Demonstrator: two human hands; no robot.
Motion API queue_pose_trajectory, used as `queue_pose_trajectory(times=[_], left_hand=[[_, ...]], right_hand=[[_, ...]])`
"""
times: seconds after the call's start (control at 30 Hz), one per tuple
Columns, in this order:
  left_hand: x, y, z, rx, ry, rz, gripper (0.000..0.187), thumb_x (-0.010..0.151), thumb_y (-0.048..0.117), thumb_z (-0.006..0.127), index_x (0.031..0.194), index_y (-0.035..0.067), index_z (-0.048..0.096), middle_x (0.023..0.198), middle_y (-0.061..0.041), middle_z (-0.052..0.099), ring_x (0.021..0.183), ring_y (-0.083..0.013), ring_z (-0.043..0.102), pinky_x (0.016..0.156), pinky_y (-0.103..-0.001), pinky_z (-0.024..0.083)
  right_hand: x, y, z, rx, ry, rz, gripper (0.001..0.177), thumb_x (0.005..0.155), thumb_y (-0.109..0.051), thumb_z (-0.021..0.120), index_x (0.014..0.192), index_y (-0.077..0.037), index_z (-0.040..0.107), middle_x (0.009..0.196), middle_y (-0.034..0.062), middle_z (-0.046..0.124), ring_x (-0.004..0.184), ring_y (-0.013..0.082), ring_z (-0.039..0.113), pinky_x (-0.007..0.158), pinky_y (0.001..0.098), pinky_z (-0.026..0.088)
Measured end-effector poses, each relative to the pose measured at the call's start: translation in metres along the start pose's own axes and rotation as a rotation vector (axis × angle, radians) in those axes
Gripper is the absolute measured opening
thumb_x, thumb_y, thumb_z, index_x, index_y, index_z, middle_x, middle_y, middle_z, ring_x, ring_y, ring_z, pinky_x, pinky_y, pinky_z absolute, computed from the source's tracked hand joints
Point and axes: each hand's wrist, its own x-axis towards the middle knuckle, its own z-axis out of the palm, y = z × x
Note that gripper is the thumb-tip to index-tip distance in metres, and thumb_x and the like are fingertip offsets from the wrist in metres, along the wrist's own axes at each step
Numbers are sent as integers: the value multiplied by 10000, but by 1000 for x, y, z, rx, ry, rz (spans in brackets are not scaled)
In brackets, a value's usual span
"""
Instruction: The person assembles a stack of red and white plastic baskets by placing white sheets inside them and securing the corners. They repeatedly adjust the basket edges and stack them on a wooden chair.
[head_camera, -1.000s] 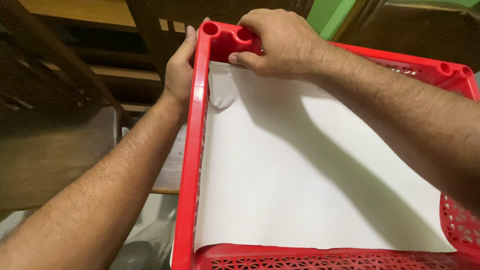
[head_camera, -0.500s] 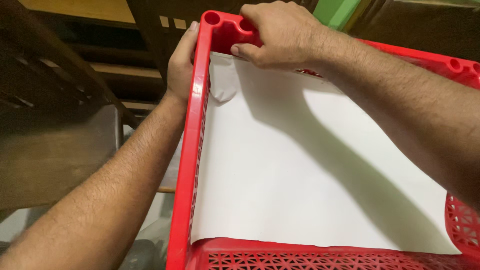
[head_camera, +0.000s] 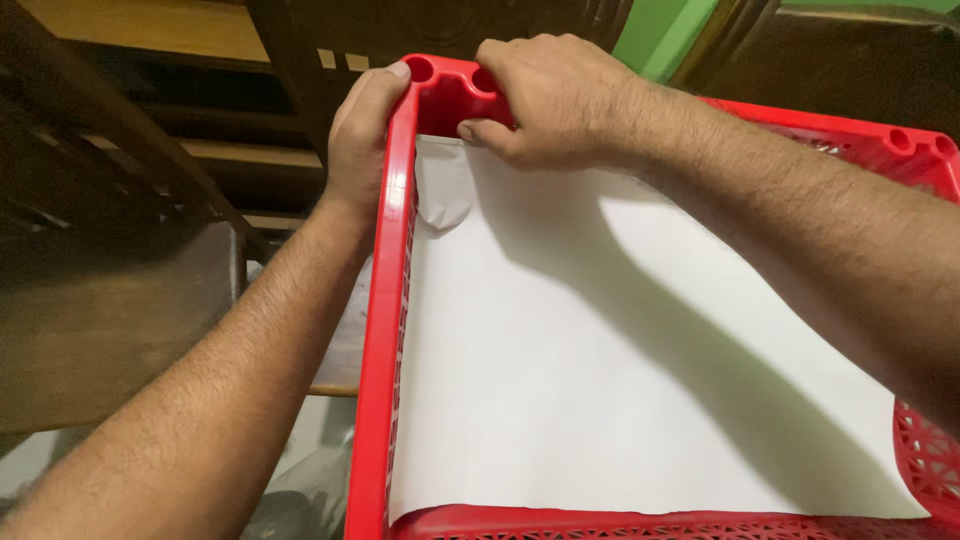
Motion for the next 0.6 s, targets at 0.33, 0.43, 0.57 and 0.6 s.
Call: queue_pose_trajectory(times=[0.33, 0.43, 0.57, 0.6], left_hand=[[-2, 1, 1, 3, 29, 25, 229, 996, 324, 567, 1015, 97, 590, 984, -21, 593, 925, -125, 562, 885, -318, 505], [-2, 1, 1, -23, 81, -54, 202, 946, 314, 589, 980, 115, 592, 959, -24, 609, 891, -129, 588, 826, -322, 532], [4, 1, -3, -93, 39, -8, 245, 968, 273, 616, 1097, 71, 564, 1020, -66, 616, 924, -151, 610, 849, -328, 551], [5, 0, -3, -105, 45, -9, 272, 955, 262, 608, 1142, 71, 560, 1043, -74, 635, 942, -152, 632, 864, -323, 565]], right_hand=[[-1, 6, -2, 182, 96, -153, 488, 900, -432, 805, 1112, -7, 697, 1029, 159, 699, 974, 295, 688, 843, 445, 567], [-3, -1, -3, 198, 43, 10, 537, 901, -508, 775, 1147, -37, 698, 951, 150, 734, 915, 284, 717, 852, 438, 572], [5, -9, -8, 145, -43, 134, 569, 879, -527, 747, 1183, -50, 690, 900, 154, 746, 876, 279, 738, 832, 429, 583], [6, -9, -10, 126, -41, 117, 557, 886, -523, 743, 1168, -45, 691, 887, 158, 746, 870, 283, 738, 829, 430, 582]])
